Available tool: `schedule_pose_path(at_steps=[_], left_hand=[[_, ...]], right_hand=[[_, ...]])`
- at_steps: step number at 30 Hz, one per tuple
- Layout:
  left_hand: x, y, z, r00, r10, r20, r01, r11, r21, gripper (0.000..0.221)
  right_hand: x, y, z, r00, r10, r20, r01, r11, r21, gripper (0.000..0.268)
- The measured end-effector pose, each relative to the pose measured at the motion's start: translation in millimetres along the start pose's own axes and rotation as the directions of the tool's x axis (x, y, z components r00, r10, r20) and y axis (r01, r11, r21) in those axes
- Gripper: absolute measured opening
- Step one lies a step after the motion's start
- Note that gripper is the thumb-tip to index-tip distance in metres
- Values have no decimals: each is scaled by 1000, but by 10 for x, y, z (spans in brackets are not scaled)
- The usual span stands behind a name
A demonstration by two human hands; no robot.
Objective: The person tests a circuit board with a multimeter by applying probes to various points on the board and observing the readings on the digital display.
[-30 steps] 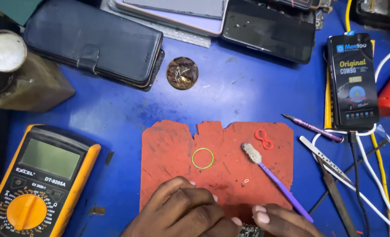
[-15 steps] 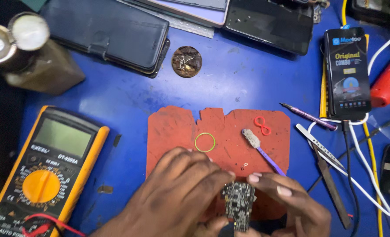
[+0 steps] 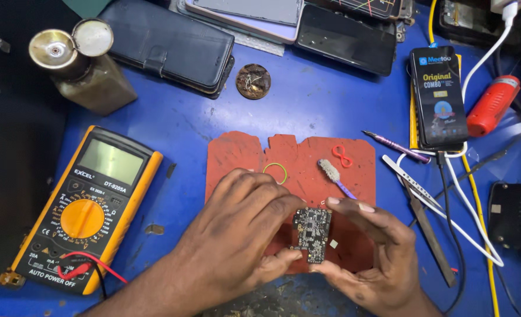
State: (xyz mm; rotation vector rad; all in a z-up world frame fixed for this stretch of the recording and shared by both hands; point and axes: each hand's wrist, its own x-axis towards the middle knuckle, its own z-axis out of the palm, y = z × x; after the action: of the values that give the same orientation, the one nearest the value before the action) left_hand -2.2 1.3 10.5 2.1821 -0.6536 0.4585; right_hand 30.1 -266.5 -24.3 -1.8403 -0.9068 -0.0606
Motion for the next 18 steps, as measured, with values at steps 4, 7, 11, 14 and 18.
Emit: schedule_pose_path(at_steps=[4,7,11,14,18], left_hand=[[13,5,1,1000,-20,11,20,1000,-16,59],[17,-1,4,1000,-24,10,24,1000,-14,58],[17,-9,16,999,-29,19,29,1000,-3,59],[10,-9,20,1000,-25,17,25,1000,1,59],[17,-8,20,1000,-19,13,19,1000,15,60]], right_hand=[[28,-17,4,1000,-17,-3,17,999,-31,96],[36,-18,3,1000,-19,4,19,1000,4,97],[55,-32,4,999,-37,9,38,997,-63,98],[67,-52,1,999,-39,19,40,997,-71,98],[88,-66,4,998,-45,31,47,997,-57,96]])
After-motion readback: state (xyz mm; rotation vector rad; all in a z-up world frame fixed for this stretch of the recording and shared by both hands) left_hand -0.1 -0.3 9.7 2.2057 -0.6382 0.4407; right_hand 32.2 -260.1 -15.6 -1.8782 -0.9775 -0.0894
